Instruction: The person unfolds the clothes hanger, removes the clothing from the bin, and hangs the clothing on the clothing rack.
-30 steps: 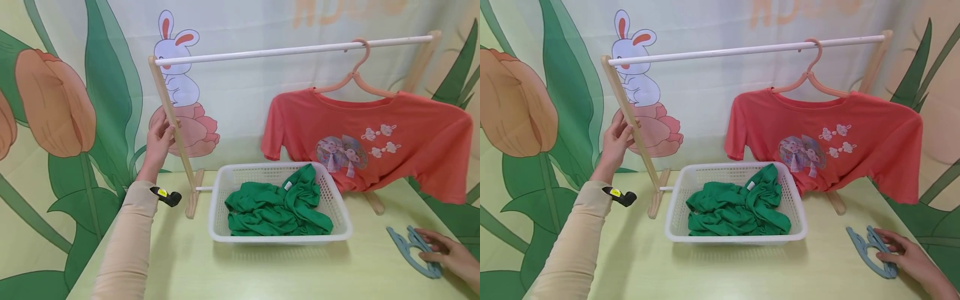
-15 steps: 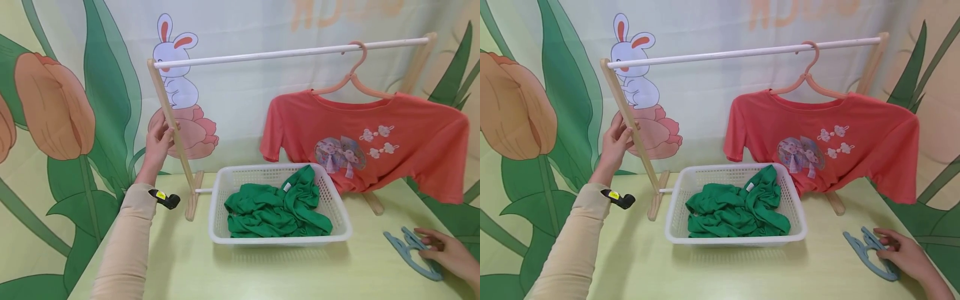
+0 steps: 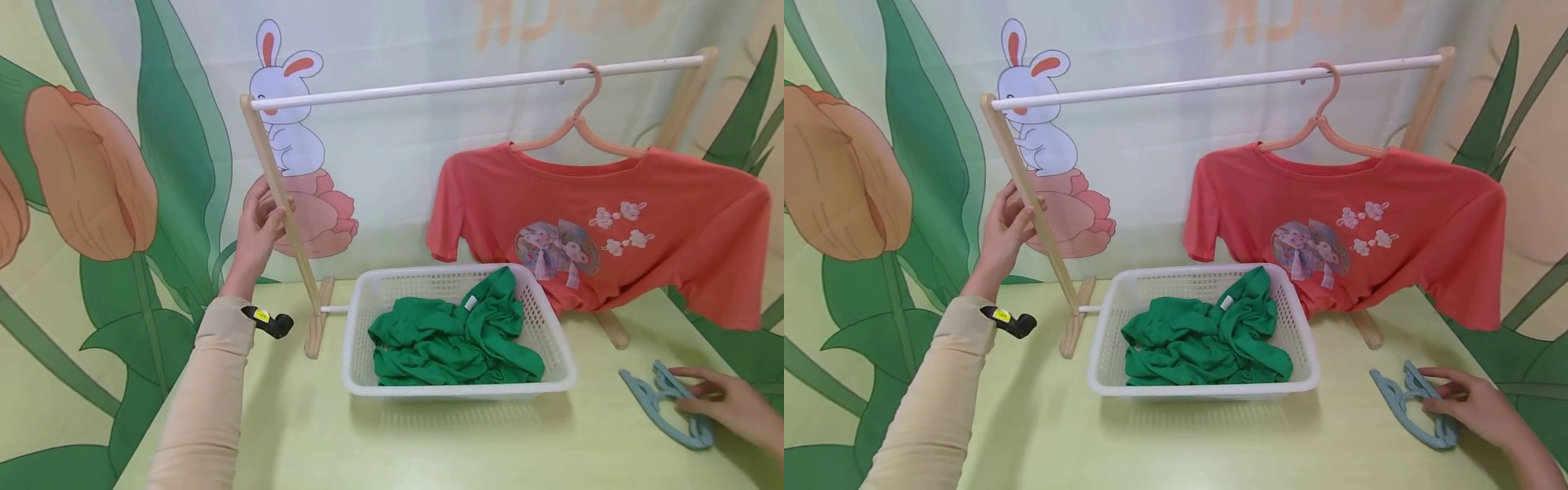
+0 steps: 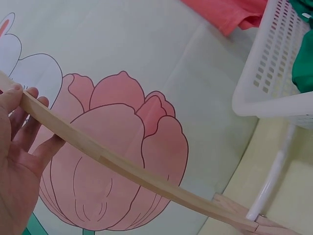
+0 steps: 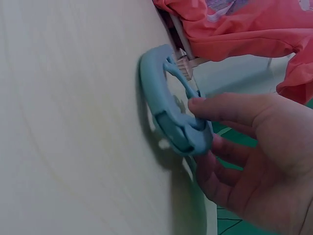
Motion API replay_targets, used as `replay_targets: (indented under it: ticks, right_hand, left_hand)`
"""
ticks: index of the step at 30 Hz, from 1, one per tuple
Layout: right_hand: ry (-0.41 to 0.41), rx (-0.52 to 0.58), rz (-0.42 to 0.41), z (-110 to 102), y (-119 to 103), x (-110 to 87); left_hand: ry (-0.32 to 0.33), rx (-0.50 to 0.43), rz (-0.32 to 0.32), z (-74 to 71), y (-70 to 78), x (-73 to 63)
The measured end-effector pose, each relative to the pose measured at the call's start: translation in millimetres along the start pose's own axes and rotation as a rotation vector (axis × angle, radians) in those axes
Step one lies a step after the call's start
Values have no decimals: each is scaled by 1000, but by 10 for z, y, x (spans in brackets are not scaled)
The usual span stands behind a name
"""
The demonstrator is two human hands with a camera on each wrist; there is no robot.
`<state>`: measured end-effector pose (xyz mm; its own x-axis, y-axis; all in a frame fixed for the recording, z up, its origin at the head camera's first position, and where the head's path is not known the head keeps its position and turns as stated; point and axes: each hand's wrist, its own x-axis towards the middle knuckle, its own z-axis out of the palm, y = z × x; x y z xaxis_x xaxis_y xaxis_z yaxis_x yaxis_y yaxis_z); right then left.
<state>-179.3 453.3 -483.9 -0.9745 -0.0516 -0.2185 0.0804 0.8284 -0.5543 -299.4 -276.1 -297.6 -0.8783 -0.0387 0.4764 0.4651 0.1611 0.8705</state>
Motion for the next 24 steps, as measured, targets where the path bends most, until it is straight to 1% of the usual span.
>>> replay_targets:
  ticks: [3,8,12,15,18,21,24]
  right_hand:
    - [-17,22,23,4,-29,-9]
    - [-47,116,32,-4,-75,-42]
    - [-24,160,-30,-8,-159,-91]
    - [32,164,-98,-13,-254,-130]
    - [102,154,-132,-44,-376,-181]
    - [199,130,-147,-94,-524,-249]
    - [290,124,-154,-132,-727,-321]
  left_hand:
    - [-3,-5,8,1,-7,-2]
    - [1,-14,4,-1,-2,-35]
    - [1,-31,7,-2,8,-20]
    - [0,-36,13,1,18,-1]
    - [1,-30,4,6,30,-3]
    - [4,-14,-10,11,39,-12]
    - [5,-8,-10,9,39,-10]
